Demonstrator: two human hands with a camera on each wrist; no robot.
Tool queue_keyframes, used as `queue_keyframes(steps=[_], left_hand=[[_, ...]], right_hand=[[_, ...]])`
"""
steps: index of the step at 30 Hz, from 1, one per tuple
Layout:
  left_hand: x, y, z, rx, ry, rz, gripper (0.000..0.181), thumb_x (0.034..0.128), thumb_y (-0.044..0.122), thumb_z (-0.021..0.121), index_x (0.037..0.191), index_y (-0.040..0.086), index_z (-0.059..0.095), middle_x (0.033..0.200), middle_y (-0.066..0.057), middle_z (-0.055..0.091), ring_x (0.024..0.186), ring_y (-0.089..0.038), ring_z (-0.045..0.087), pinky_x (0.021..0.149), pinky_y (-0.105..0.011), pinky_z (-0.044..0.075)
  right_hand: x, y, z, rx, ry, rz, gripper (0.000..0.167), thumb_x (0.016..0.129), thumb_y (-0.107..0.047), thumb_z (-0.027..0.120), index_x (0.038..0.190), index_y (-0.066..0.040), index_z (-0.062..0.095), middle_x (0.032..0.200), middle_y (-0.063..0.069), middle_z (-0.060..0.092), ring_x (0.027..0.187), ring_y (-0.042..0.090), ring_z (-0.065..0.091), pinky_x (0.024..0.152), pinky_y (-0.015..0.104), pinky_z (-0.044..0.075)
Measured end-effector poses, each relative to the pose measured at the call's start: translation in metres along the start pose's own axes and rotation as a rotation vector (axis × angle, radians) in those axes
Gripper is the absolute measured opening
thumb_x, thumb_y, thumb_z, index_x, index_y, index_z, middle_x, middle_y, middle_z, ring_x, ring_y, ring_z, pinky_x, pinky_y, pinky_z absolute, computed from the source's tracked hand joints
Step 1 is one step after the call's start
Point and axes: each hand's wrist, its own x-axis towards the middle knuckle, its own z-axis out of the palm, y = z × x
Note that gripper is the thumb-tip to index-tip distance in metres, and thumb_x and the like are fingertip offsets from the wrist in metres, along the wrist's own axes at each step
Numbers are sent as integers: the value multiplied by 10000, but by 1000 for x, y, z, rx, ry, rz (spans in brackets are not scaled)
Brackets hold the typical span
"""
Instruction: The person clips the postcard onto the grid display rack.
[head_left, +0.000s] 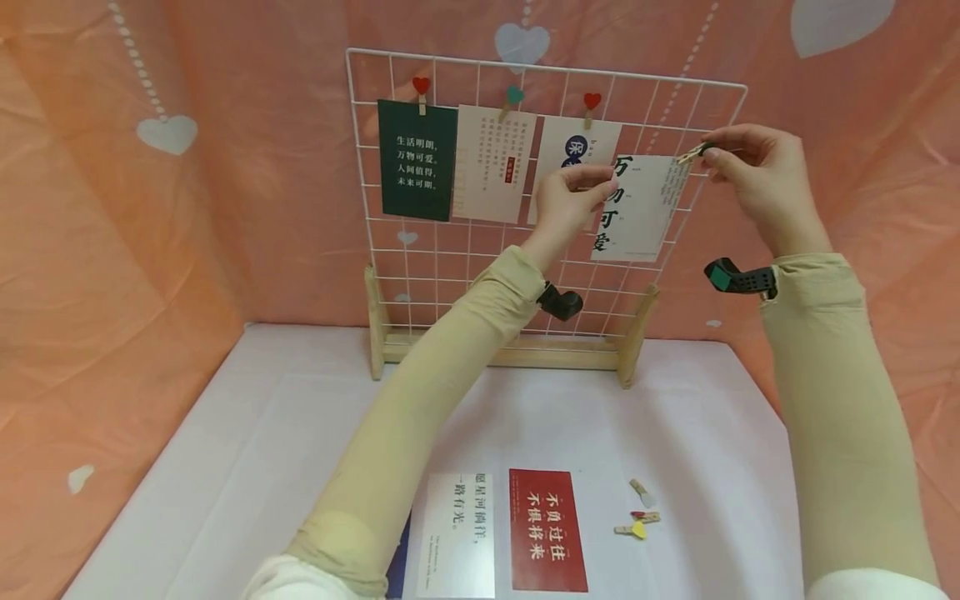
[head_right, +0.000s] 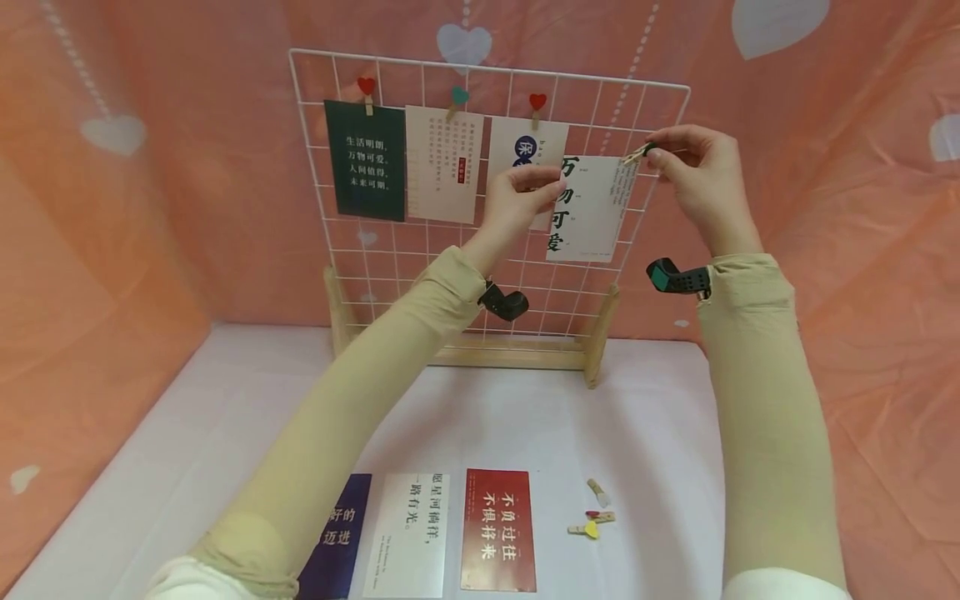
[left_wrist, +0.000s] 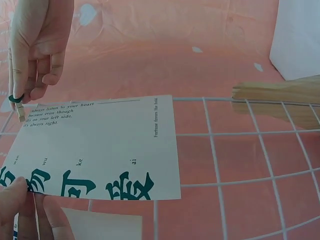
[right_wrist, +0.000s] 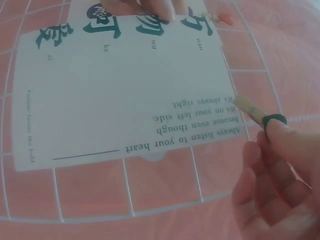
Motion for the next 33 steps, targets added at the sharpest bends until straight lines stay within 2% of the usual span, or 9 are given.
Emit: queue_keyframes(steps=[5,10,18,33], left_hand=[[5,6,1,54,6,63,177,864,100,711,1031,43,727,918,-27,701,763,-108,644,676,-166,531],[12,13,2,116,25,106,171,860,113,718,1020,58,735,910,-15,702,759,-94,630,648,-174,519],[19,19,10,168,37,104,160,850,147,733,1000,93,749,881,22,704,769,-48,623,636,-151,499],[19,19,13,201,93,38,136,846,162,733,976,126,756,862,57,691,782,-14,609,648,-119,480]], right_hand=[[6,-3,1,8,38,-25,330,878,-118,684,1158,52,640,958,35,651,877,144,582,749,207,461],[13,-9,5,-38,68,-48,315,884,-125,677,1154,35,654,978,9,649,891,123,585,774,225,443],[22,-17,6,-105,110,-87,264,899,-109,657,1131,13,679,1002,-16,644,882,97,579,763,216,422],[29,-16,13,-174,156,-106,176,896,-71,659,1052,-43,735,937,-53,661,802,71,553,746,209,400]])
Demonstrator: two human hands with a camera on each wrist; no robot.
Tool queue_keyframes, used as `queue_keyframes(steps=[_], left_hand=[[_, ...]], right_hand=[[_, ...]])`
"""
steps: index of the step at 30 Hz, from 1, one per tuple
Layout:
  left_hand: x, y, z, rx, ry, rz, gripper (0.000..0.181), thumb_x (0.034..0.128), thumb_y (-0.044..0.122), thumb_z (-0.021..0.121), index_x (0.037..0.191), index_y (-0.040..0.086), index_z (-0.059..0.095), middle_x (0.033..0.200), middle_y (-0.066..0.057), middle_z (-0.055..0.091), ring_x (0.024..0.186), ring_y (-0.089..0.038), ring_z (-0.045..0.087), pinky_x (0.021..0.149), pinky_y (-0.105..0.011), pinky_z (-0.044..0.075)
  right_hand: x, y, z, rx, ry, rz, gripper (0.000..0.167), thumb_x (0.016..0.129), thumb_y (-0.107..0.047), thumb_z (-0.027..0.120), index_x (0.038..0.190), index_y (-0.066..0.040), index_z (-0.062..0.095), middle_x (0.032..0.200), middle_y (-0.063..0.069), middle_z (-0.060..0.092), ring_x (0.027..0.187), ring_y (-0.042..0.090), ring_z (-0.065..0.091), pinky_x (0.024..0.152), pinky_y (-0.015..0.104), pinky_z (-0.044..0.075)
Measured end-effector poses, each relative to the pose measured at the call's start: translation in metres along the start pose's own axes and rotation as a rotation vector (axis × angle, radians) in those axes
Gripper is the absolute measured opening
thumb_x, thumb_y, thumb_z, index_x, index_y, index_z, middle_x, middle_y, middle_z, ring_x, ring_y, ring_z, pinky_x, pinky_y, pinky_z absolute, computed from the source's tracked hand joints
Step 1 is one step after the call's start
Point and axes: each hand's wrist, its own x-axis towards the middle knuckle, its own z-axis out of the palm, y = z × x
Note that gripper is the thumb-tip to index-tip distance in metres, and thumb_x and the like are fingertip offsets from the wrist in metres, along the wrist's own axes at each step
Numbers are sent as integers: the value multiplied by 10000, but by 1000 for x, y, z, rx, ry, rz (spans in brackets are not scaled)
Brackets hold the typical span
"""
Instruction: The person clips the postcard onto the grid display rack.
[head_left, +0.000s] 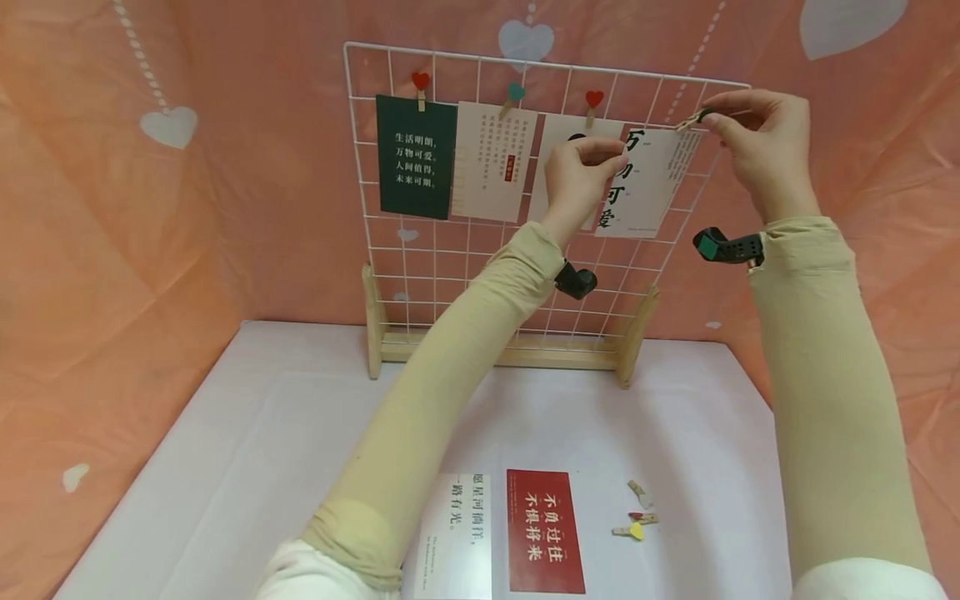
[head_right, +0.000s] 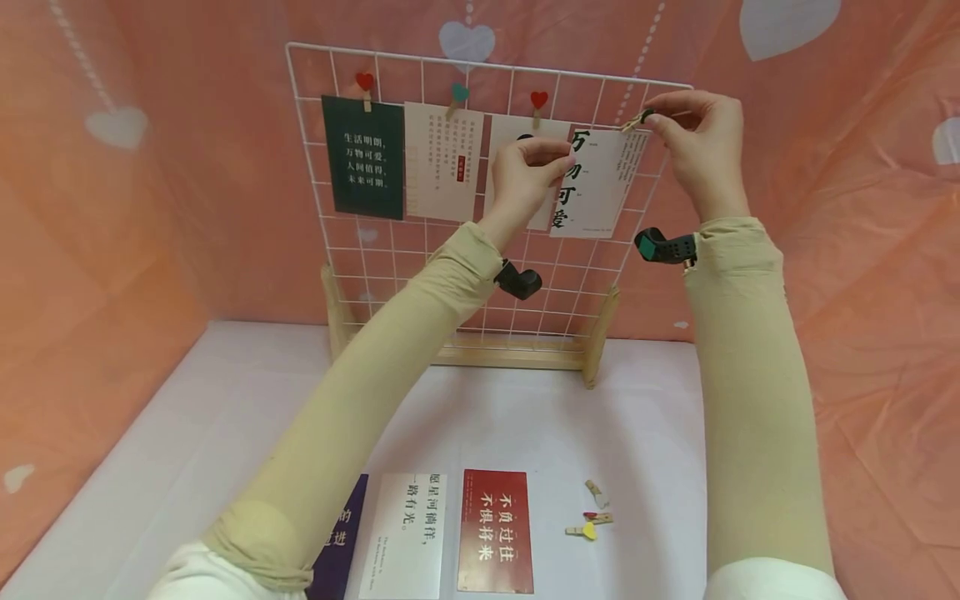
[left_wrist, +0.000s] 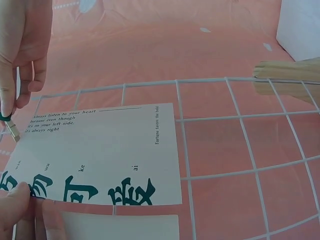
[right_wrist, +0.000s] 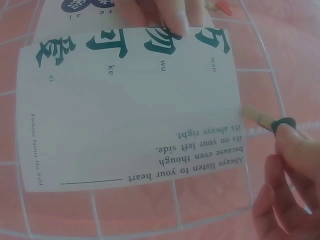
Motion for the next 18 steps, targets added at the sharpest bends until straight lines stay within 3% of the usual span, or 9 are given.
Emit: queue_keyframes(steps=[8,13,18], left_hand=[[0,2,0,5,-1,21,138,835,162,747,969,132,760,862,59,700,780,-8,609,654,-116,474],[0,3,1,19,-8,23,131,838,167,745,965,142,762,857,66,700,772,-9,609,641,-119,473],[-1,4,1,27,-5,19,126,835,164,748,958,147,766,849,69,699,765,-6,607,637,-116,467]], right_hand=[[0,-6,2,-21,45,2,150,877,-77,683,1006,-45,751,939,-30,653,839,62,578,823,179,452],[0,-9,3,-62,44,21,133,868,-97,699,980,-64,763,898,-50,651,770,65,561,595,177,367],[1,-10,4,-127,40,32,138,866,-131,710,985,-92,767,857,-82,643,733,69,523,544,201,306]])
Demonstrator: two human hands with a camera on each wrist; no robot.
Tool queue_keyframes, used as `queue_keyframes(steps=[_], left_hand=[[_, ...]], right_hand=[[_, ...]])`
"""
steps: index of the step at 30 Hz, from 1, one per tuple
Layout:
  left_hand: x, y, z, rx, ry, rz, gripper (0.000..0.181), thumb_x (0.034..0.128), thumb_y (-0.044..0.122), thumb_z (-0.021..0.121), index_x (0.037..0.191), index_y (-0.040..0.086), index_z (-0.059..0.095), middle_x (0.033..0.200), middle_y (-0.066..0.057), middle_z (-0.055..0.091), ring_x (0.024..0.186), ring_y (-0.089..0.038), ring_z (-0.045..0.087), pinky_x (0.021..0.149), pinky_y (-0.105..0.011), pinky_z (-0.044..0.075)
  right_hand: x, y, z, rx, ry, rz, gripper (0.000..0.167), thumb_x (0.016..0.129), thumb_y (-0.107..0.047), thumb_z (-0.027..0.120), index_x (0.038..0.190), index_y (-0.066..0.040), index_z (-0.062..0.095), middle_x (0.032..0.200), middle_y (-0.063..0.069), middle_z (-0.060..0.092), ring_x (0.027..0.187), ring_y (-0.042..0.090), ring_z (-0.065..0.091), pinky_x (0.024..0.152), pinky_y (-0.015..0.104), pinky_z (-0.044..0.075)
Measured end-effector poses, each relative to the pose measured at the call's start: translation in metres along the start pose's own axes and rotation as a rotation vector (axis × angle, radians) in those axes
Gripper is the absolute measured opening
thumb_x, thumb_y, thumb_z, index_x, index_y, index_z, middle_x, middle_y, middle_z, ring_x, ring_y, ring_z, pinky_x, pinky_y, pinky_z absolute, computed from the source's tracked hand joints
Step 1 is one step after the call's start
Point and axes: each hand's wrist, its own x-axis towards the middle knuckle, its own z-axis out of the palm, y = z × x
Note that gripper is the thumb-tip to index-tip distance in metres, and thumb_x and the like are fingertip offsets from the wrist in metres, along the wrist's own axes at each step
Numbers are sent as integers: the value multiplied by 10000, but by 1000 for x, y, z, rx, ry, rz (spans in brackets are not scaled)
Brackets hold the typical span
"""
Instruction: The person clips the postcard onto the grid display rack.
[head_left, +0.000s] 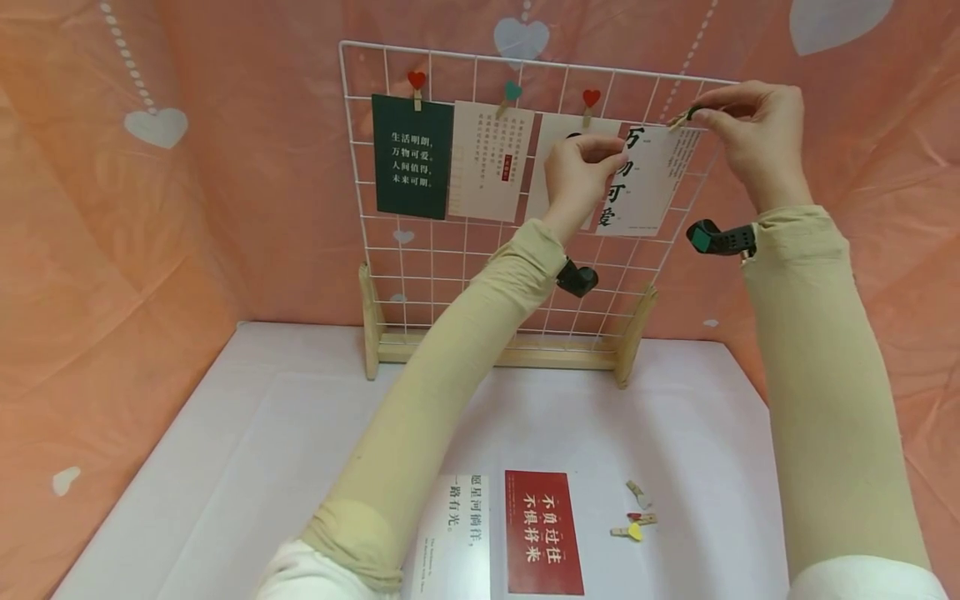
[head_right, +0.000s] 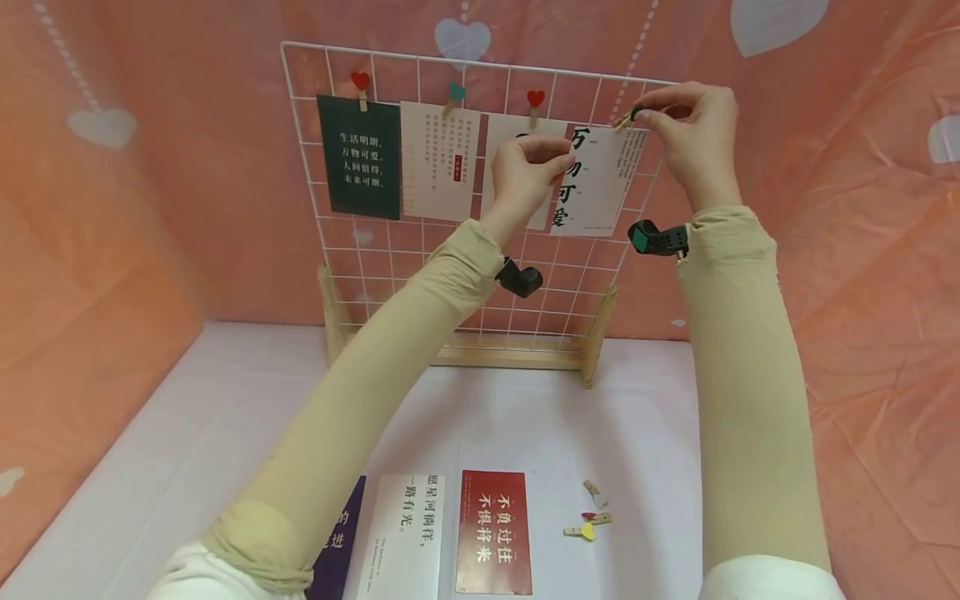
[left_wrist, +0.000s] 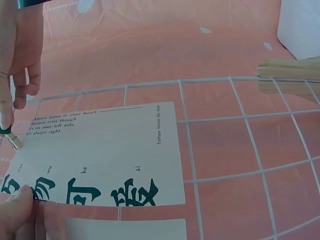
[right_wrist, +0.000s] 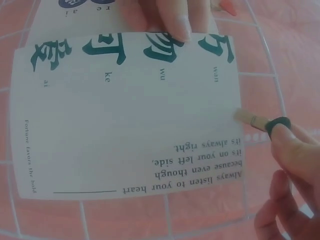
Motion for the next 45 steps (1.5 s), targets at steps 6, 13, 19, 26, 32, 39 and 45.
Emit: queue_keyframes(steps=[6,13,19,26,32,39,45], left_hand=[[0,3,1,19,18,-4,118,832,176,752,948,157,767,837,80,697,759,3,602,638,-115,460],[-1,3,3,14,19,-17,119,842,165,739,958,154,763,845,86,693,762,10,602,638,-109,472],[-2,1,5,30,33,-8,124,855,166,729,974,155,761,859,82,692,755,8,602,614,-112,474],[-2,0,7,47,58,0,128,865,164,721,986,170,763,872,89,693,752,13,607,621,-101,476],[-2,1,7,65,77,13,128,867,167,718,987,170,764,876,87,697,757,17,608,624,-96,472],[-3,1,6,24,73,19,131,868,144,715,991,151,761,880,70,702,757,11,617,627,-95,478],[-6,-1,3,0,64,33,141,876,108,702,1006,130,755,877,58,711,756,7,629,620,-104,485]], right_hand=[[2,-2,2,-17,-7,42,154,860,-157,715,998,-113,768,897,-78,625,714,73,480,492,197,280],[2,-3,4,4,-9,66,145,878,-128,692,1000,-112,767,934,-84,612,730,69,467,497,181,293],[3,-2,6,-12,1,62,137,893,-118,673,988,-122,772,940,-69,628,756,59,492,542,185,312],[4,1,9,-8,6,64,148,895,-126,668,1003,-123,768,962,-87,603,769,55,507,533,173,339],[1,2,10,-5,7,77,180,895,-158,659,1042,-124,757,971,-81,570,777,57,494,552,177,343],[1,2,11,28,18,77,165,890,-138,665,1024,-117,760,949,-77,584,784,51,496,564,173,344],[-2,2,12,78,26,77,162,894,-109,664,1025,-102,757,946,-69,594,811,60,509,607,176,370]])
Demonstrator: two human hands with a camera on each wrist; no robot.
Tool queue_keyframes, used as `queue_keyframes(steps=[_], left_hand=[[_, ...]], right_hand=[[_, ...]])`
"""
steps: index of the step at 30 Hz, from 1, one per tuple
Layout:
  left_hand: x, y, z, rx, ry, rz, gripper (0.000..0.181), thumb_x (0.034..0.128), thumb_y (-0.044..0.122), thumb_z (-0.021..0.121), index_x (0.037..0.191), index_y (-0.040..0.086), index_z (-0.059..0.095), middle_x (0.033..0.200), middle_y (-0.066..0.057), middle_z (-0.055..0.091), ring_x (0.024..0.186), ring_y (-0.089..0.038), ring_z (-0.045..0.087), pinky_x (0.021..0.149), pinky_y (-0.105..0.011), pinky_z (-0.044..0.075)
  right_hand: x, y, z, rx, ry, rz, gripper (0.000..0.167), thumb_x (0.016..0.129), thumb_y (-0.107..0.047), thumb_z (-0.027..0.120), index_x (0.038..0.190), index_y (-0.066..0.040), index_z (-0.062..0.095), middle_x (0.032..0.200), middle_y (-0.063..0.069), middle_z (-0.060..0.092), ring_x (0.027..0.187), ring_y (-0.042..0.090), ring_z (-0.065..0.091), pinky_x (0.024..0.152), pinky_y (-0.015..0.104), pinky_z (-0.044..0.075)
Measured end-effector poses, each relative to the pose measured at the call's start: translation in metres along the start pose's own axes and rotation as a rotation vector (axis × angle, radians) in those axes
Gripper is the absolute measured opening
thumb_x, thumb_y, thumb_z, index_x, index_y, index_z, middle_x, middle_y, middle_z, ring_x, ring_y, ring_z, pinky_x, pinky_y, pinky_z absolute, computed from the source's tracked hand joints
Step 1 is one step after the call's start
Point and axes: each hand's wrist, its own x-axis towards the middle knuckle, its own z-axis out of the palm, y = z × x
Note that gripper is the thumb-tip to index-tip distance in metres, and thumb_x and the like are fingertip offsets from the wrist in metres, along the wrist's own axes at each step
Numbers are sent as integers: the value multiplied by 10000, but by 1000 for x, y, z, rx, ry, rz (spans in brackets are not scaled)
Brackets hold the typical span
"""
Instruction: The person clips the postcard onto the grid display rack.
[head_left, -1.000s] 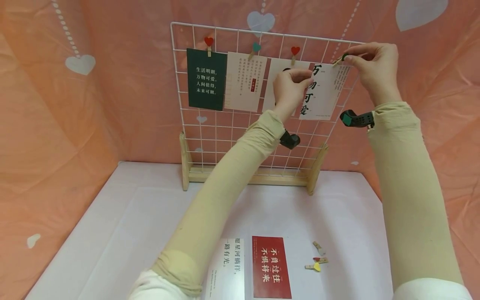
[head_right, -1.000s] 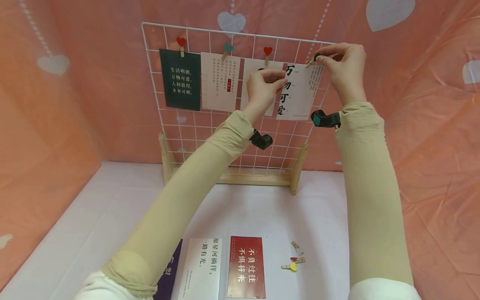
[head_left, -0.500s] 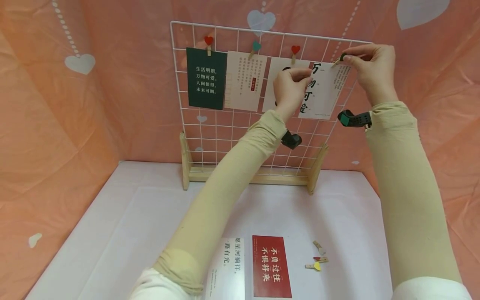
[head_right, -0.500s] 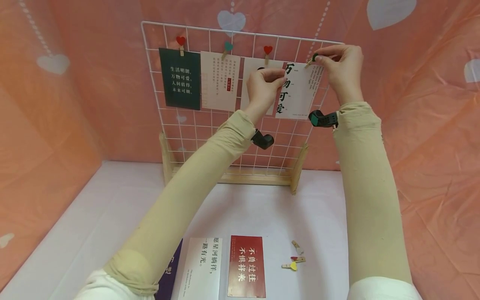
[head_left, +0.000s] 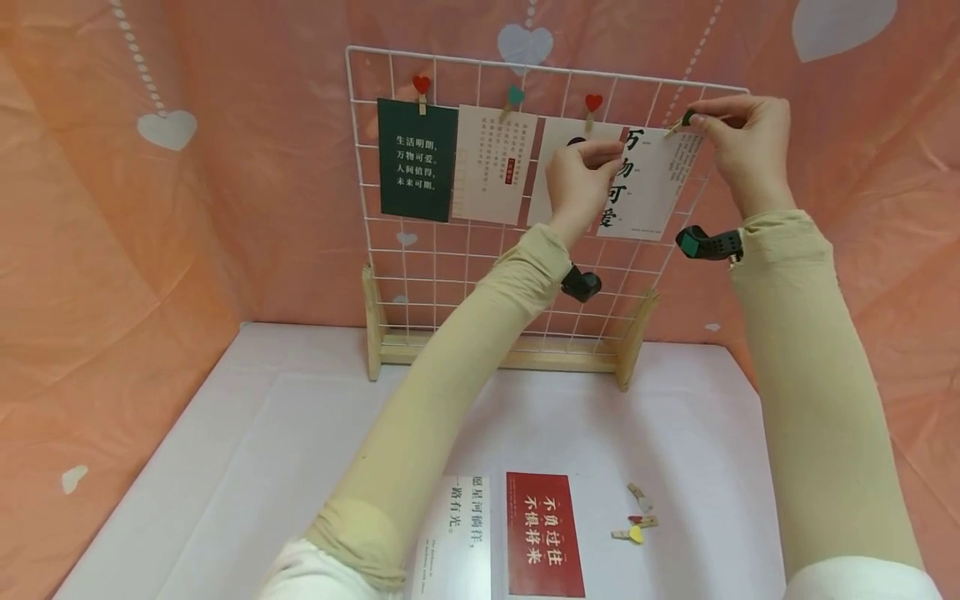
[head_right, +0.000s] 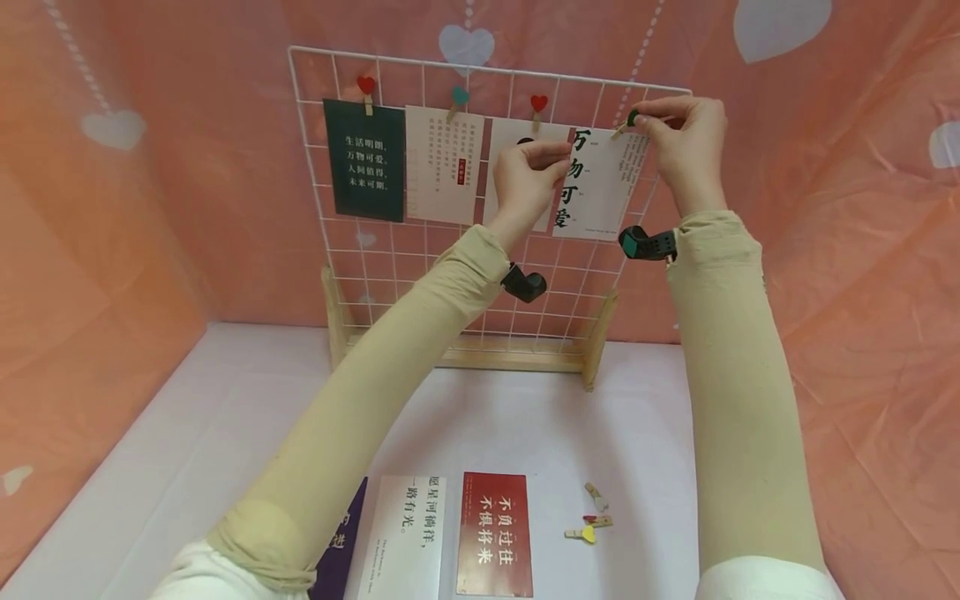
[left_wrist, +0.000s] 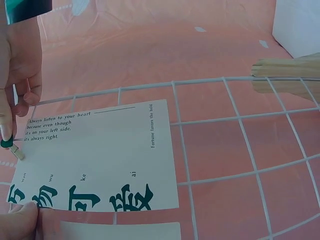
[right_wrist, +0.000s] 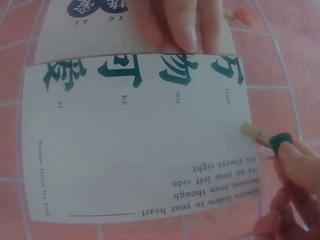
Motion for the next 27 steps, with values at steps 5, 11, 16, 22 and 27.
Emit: queue_keyframes(steps=[5,11,16,22,27], left_hand=[[-1,-1,0,-7,-6,11,147,884,89,691,1017,112,751,877,44,718,745,-23,643,601,-118,486],[-4,-1,-2,-64,-12,7,156,890,63,677,1030,86,742,888,20,719,751,-45,653,614,-123,499],[-7,-2,-5,-114,-22,-7,175,885,46,675,1045,78,736,910,11,718,785,-39,655,643,-124,511],[-9,-8,-9,-149,-38,-18,177,882,23,670,1044,61,732,910,-23,718,786,-100,669,658,-165,534],[-11,-14,-12,-187,-77,-22,188,880,0,662,1058,24,720,936,-72,717,810,-135,676,677,-183,546]], right_hand=[[-1,2,0,57,-3,4,173,888,-108,669,1039,-80,750,955,-50,599,833,70,521,669,197,390],[-1,5,-1,111,0,-25,178,876,-102,687,1038,-61,747,972,-30,634,875,77,558,791,217,426],[-1,8,-3,168,49,-83,153,859,-79,705,998,-40,755,907,-23,669,830,81,597,816,218,459],[-5,12,-9,265,70,-92,178,836,-93,729,987,0,747,871,18,681,752,119,616,782,231,478],[-5,18,-13,376,59,-51,226,829,-115,736,1007,24,733,867,55,693,787,143,627,803,235,485]])
